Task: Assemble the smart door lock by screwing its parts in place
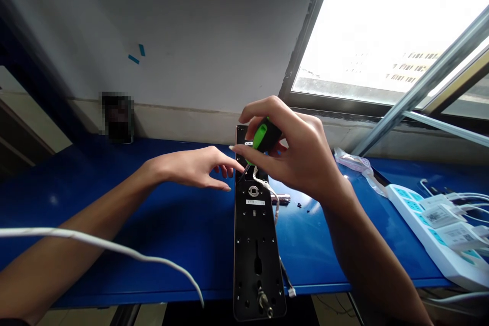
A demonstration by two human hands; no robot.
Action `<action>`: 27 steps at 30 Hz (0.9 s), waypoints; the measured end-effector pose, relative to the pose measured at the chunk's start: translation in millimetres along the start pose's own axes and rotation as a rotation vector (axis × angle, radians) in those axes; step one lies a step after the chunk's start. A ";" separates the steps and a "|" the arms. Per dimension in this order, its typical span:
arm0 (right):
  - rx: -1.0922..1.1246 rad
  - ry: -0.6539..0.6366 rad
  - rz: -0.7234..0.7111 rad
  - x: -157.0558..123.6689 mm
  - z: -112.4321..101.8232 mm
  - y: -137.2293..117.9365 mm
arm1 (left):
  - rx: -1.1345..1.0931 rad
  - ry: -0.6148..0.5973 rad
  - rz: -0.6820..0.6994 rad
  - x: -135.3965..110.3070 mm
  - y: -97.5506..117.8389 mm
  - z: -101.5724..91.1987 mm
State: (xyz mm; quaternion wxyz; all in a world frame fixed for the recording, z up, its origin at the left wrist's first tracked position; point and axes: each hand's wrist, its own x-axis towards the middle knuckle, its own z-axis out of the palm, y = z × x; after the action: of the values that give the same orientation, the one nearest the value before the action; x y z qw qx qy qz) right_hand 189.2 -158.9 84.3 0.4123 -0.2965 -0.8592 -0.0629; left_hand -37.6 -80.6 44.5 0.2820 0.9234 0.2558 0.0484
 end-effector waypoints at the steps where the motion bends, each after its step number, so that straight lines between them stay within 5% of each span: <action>1: 0.016 -0.007 -0.007 0.1 -0.3 -0.1 | 0.000 -0.004 -0.003 -0.1 -1.1 -0.1; 27: 0.050 0.031 -0.044 0.7 1.1 6.6 | 0.013 -0.007 -0.009 -1.4 -3.4 -0.4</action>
State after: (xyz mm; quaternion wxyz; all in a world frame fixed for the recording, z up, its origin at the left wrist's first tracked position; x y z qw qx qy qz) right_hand 191.8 -152.8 83.2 0.4313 -0.2660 -0.8604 -0.0552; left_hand -40.4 -78.6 43.1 0.2771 0.9242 0.2595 0.0422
